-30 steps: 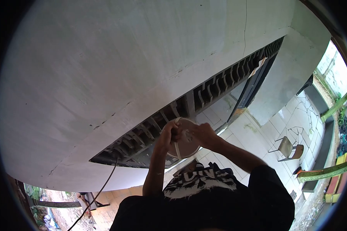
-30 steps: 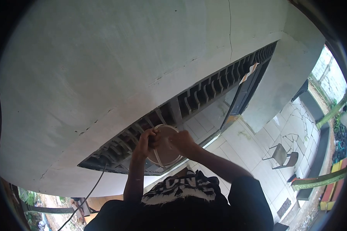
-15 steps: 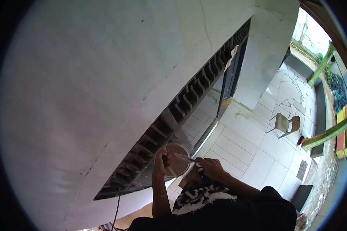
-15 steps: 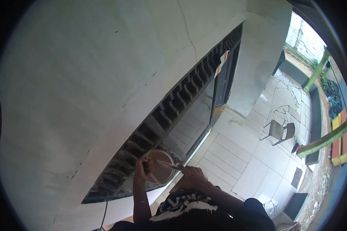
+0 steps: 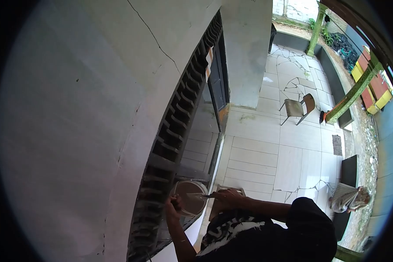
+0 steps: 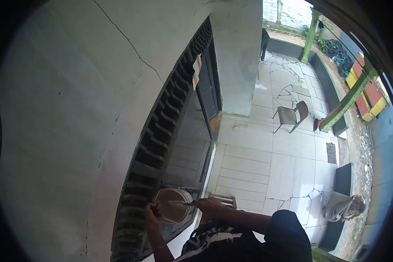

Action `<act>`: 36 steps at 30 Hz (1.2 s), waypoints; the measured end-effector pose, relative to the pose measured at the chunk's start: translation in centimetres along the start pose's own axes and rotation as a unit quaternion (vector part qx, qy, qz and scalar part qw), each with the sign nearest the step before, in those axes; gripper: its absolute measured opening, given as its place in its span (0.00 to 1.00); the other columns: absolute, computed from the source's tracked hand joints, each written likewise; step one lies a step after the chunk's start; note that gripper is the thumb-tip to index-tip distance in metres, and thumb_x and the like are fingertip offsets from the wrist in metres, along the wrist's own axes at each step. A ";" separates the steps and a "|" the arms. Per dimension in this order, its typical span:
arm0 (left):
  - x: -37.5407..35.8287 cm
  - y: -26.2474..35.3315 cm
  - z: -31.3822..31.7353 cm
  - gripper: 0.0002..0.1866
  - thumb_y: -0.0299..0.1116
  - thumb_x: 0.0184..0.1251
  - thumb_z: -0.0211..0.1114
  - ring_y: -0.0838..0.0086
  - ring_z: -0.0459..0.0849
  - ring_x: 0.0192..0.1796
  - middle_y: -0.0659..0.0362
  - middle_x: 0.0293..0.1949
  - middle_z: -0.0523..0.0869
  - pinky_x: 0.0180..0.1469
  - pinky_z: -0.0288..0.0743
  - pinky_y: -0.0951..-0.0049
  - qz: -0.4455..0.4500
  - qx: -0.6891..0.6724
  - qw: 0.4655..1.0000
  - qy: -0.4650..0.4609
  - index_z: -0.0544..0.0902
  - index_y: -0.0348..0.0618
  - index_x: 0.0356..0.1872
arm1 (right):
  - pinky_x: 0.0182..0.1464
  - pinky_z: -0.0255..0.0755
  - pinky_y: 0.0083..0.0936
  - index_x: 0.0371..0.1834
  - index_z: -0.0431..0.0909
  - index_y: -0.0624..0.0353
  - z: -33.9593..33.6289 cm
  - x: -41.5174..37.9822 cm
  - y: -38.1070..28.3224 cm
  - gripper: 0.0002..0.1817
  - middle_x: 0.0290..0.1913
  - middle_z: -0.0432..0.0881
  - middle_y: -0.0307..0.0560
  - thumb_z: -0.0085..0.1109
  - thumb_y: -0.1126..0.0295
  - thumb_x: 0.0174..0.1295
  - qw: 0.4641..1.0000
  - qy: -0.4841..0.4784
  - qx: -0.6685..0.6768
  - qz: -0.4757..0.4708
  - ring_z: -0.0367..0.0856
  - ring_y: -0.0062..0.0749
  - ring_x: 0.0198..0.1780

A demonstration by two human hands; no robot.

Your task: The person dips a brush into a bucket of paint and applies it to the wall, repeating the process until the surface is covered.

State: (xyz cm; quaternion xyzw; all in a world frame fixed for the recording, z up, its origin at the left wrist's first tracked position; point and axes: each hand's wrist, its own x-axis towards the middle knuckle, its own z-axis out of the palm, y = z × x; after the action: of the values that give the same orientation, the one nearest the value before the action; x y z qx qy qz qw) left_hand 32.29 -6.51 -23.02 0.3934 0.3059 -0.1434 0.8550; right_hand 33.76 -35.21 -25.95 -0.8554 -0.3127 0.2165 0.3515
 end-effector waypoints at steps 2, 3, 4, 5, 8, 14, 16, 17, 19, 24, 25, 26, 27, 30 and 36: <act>0.0 0.2 0.4 0.03 0.33 0.60 0.51 0.83 0.52 0.15 0.69 0.17 0.55 0.18 0.48 0.77 -0.006 0.021 1.000 0.009 0.69 0.48 0.28 | 0.41 0.78 0.41 0.65 0.69 0.42 0.3 0.5 0.7 0.43 0.43 0.83 0.49 0.74 0.58 0.38 1.000 0.001 -0.023 -0.020 0.84 0.47 0.45; 0.1 0.4 0.2 0.03 0.33 0.60 0.51 0.83 0.52 0.15 0.69 0.17 0.55 0.18 0.48 0.77 -0.002 0.019 1.000 0.011 0.69 0.48 0.28 | 0.41 0.78 0.40 0.65 0.69 0.42 0.6 0.6 1.3 0.38 0.43 0.83 0.48 0.69 0.61 0.45 1.000 0.012 0.009 -0.012 0.84 0.46 0.45; 0.3 0.6 -0.1 0.03 0.33 0.60 0.52 0.83 0.52 0.15 0.70 0.17 0.55 0.18 0.48 0.77 0.000 0.008 1.000 -0.002 0.70 0.48 0.29 | 0.41 0.78 0.40 0.65 0.69 0.41 0.0 0.6 1.0 0.33 0.42 0.83 0.48 0.64 0.63 0.52 0.999 0.020 0.041 -0.005 0.84 0.45 0.45; 0.4 0.6 -0.6 0.03 0.33 0.60 0.52 0.83 0.53 0.15 0.70 0.17 0.56 0.18 0.48 0.77 0.005 -0.004 1.000 -0.012 0.70 0.47 0.30 | 0.41 0.78 0.40 0.65 0.69 0.41 -0.5 0.4 0.7 0.33 0.42 0.83 0.48 0.64 0.63 0.52 0.999 0.011 0.038 -0.013 0.84 0.45 0.45; 0.4 0.4 -0.7 0.04 0.33 0.59 0.53 0.83 0.53 0.15 0.70 0.17 0.57 0.18 0.48 0.77 0.038 0.006 0.999 0.028 0.71 0.47 0.32 | 0.33 0.80 0.35 0.57 0.76 0.50 -1.1 0.6 0.1 0.20 0.36 0.83 0.43 0.56 0.72 0.60 0.982 0.139 -0.019 -0.130 0.85 0.39 0.37; -0.5 1.4 -1.0 0.03 0.33 0.60 0.53 0.84 0.53 0.15 0.71 0.17 0.57 0.18 0.48 0.78 0.060 -0.042 0.997 -0.019 0.70 0.49 0.30 | 0.31 0.78 0.35 0.58 0.75 0.49 -0.2 2.0 -1.5 0.24 0.35 0.82 0.45 0.59 0.73 0.54 0.987 0.085 -0.041 -0.133 0.84 0.43 0.35; -0.5 1.5 -2.1 0.03 0.33 0.60 0.53 0.84 0.53 0.15 0.71 0.17 0.56 0.18 0.48 0.78 0.060 -0.048 0.997 -0.021 0.69 0.49 0.30 | 0.32 0.78 0.37 0.55 0.77 0.52 0.8 2.3 -2.4 0.19 0.36 0.84 0.48 0.58 0.74 0.58 0.994 0.090 -0.016 -0.058 0.85 0.45 0.35; -0.7 1.6 -2.9 0.03 0.32 0.61 0.53 0.84 0.54 0.15 0.70 0.17 0.57 0.18 0.49 0.77 0.068 -0.058 0.995 -0.044 0.69 0.50 0.29 | 0.32 0.78 0.37 0.55 0.77 0.52 1.4 2.4 -2.7 0.19 0.36 0.84 0.48 0.58 0.74 0.58 0.994 0.084 -0.022 -0.061 0.85 0.45 0.35; -0.9 1.8 -3.1 0.03 0.32 0.61 0.52 0.84 0.55 0.15 0.70 0.17 0.57 0.18 0.50 0.77 0.083 -0.081 0.991 -0.069 0.69 0.50 0.29 | 0.33 0.79 0.35 0.52 0.79 0.54 1.6 3.0 -3.1 0.15 0.37 0.85 0.51 0.59 0.75 0.61 0.977 0.183 0.056 -0.094 0.86 0.43 0.35; -2.1 2.0 -3.3 0.09 0.34 0.64 0.55 0.82 0.63 0.15 0.68 0.15 0.66 0.19 0.57 0.77 0.176 0.077 0.978 0.080 0.71 0.49 0.24 | 0.39 0.78 0.25 0.50 0.81 0.56 1.6 2.6 -5.7 0.17 0.36 0.86 0.46 0.68 0.72 0.56 0.971 0.118 0.194 0.073 0.84 0.28 0.33; -2.0 2.2 -3.6 0.09 0.34 0.64 0.55 0.82 0.63 0.15 0.68 0.15 0.66 0.19 0.57 0.77 0.180 0.077 0.977 0.081 0.71 0.49 0.24 | 0.40 0.78 0.25 0.50 0.81 0.57 1.5 2.7 -5.9 0.17 0.37 0.86 0.46 0.68 0.72 0.56 0.971 0.123 0.192 0.072 0.83 0.28 0.33; -2.1 2.2 -4.1 0.10 0.35 0.64 0.56 0.83 0.64 0.15 0.68 0.15 0.67 0.19 0.58 0.77 0.178 0.111 0.975 0.071 0.73 0.47 0.24 | 0.40 0.78 0.26 0.50 0.81 0.57 1.6 2.5 -6.0 0.17 0.37 0.86 0.47 0.68 0.73 0.57 0.971 0.125 0.192 0.073 0.83 0.28 0.33; -2.3 2.1 -4.7 0.10 0.35 0.65 0.57 0.83 0.65 0.15 0.67 0.15 0.68 0.19 0.58 0.77 0.175 0.145 0.972 0.062 0.74 0.46 0.24 | 0.40 0.78 0.25 0.50 0.81 0.58 2.3 2.6 -5.3 0.17 0.37 0.86 0.46 0.67 0.74 0.57 0.970 0.149 0.186 0.043 0.82 0.25 0.34; -3.0 2.8 -6.4 0.10 0.36 0.65 0.58 0.84 0.67 0.16 0.67 0.15 0.69 0.19 0.60 0.77 0.207 0.241 0.940 0.124 0.78 0.44 0.26 | 0.40 0.77 0.24 0.52 0.81 0.58 2.2 2.5 -6.6 0.18 0.36 0.84 0.43 0.66 0.75 0.57 0.964 0.165 0.204 0.036 0.81 0.22 0.36; -4.8 4.6 -10.4 0.15 0.38 0.65 0.60 0.83 0.65 0.15 0.68 0.13 0.67 0.19 0.58 0.75 0.200 0.284 0.920 0.185 0.74 0.48 0.18 | 0.41 0.77 0.23 0.53 0.80 0.58 2.2 2.1 -7.8 0.18 0.36 0.84 0.43 0.67 0.74 0.57 0.969 0.146 0.201 0.012 0.81 0.22 0.38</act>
State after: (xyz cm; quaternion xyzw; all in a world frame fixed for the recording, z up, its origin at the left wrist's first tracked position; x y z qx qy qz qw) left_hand 26.55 4.44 -22.55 0.6917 0.3203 0.0247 0.6468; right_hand 30.97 -28.43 -21.93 -0.7936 -0.1976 0.1514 0.5552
